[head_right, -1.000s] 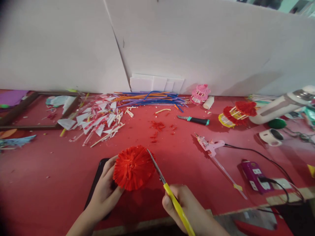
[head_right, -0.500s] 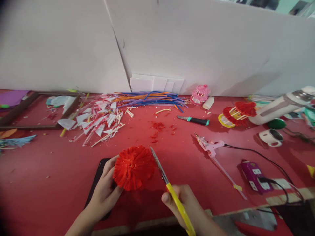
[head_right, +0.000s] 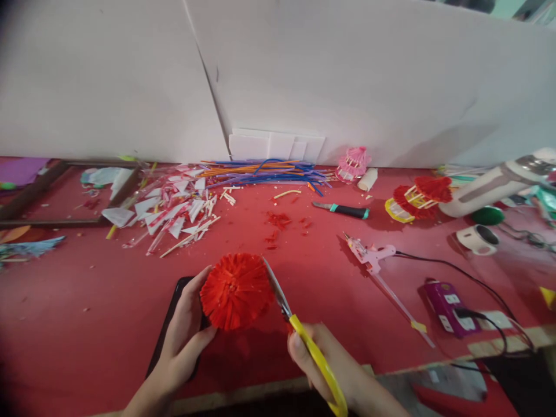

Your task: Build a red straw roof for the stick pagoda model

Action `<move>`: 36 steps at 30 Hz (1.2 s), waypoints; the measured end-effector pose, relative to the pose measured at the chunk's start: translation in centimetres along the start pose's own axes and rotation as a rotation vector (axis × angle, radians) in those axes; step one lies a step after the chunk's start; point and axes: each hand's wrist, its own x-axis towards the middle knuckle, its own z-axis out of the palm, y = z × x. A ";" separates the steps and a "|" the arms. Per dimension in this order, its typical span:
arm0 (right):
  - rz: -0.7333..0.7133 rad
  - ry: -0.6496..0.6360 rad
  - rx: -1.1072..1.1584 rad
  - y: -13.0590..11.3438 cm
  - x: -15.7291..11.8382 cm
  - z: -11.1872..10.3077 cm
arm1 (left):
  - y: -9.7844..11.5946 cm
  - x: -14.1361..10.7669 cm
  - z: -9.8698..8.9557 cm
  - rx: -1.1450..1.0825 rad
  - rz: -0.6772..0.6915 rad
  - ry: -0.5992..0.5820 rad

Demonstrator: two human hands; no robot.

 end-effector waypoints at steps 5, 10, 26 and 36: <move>0.005 -0.027 -0.117 -2.3 0.5 -0.7 | 0.9 0.1 1.1 0.278 0.105 0.082; 0.040 0.036 -0.097 -3.0 0.4 -0.3 | 1.2 0.7 2.0 0.422 0.141 0.179; 0.072 0.034 0.005 -0.6 0.4 -0.2 | 0.8 1.6 0.9 0.368 0.158 0.103; -0.008 -0.044 -0.119 -3.0 -0.6 -0.7 | 0.6 1.8 0.4 0.324 0.139 0.072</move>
